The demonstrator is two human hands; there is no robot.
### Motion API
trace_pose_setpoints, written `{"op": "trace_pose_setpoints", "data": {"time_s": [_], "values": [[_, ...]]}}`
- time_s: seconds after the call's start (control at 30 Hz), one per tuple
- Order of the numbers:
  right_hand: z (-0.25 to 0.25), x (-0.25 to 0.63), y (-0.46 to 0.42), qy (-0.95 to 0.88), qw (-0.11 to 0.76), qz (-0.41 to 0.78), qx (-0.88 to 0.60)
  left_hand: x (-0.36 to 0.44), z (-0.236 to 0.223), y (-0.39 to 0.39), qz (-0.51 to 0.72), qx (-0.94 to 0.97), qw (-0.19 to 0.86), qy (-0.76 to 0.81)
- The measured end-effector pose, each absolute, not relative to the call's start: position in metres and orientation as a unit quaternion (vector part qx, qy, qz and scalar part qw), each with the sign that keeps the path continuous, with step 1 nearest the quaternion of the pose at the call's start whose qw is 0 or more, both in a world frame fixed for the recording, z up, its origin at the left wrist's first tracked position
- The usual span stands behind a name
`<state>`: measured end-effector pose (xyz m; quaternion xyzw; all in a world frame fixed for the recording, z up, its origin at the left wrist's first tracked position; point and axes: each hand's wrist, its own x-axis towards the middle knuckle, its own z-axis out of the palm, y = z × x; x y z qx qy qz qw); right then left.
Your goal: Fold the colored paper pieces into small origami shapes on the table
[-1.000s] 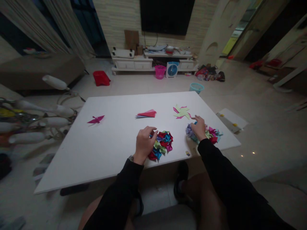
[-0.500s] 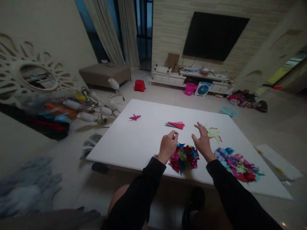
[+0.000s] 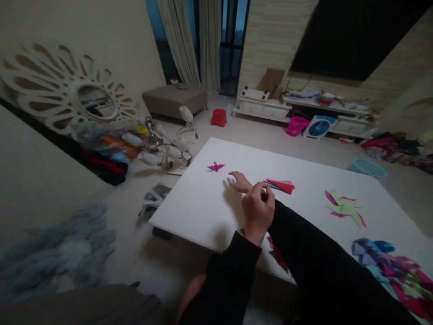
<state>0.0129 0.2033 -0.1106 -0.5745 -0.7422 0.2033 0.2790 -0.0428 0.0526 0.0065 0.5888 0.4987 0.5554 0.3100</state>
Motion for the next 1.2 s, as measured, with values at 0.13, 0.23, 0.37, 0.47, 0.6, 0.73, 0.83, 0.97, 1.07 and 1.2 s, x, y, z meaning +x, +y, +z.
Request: {"op": "trace_pose_setpoints", "data": {"time_s": [0.13, 0.23, 0.37, 0.47, 0.6, 0.73, 0.83, 0.97, 1.07, 1.2], "values": [[-0.126, -0.031, 0.245, -0.755, 0.222, 0.231, -0.572, -0.052, 0.002, 0.062, 0.59, 0.553, 0.313, 0.497], [-0.133, -0.048, 0.262, -0.75, 0.206, 0.236, -0.583, -0.054, 0.0, 0.065, 0.604, 0.537, 0.322, 0.493], [-0.135, -0.058, 0.275, -0.741, 0.201, 0.237, -0.595, -0.053, 0.0, 0.067, 0.601, 0.53, 0.334, 0.497], [-0.129, -0.058, 0.275, -0.743, 0.209, 0.24, -0.589, -0.052, -0.001, 0.065, 0.601, 0.547, 0.327, 0.482], [-0.107, -0.034, 0.247, -0.749, 0.248, 0.238, -0.567, -0.051, -0.003, 0.062, 0.61, 0.556, 0.302, 0.477], [-0.073, 0.028, 0.179, -0.688, 0.386, 0.293, -0.54, -0.052, 0.0, 0.054, 0.633, 0.554, 0.275, 0.466], [-0.046, 0.086, 0.112, -0.621, 0.462, 0.332, -0.539, -0.05, 0.006, 0.044, 0.647, 0.57, 0.26, 0.436], [-0.025, 0.139, 0.027, -0.458, 0.6, 0.323, -0.571, -0.035, 0.008, 0.033, 0.65, 0.556, 0.315, 0.412], [-0.022, 0.157, -0.017, -0.356, 0.686, 0.322, -0.547, -0.014, 0.001, 0.029, 0.622, 0.505, 0.435, 0.411], [-0.027, 0.166, -0.044, -0.255, 0.76, 0.331, -0.498, 0.013, -0.014, 0.027, 0.537, 0.462, 0.585, 0.395]]}}
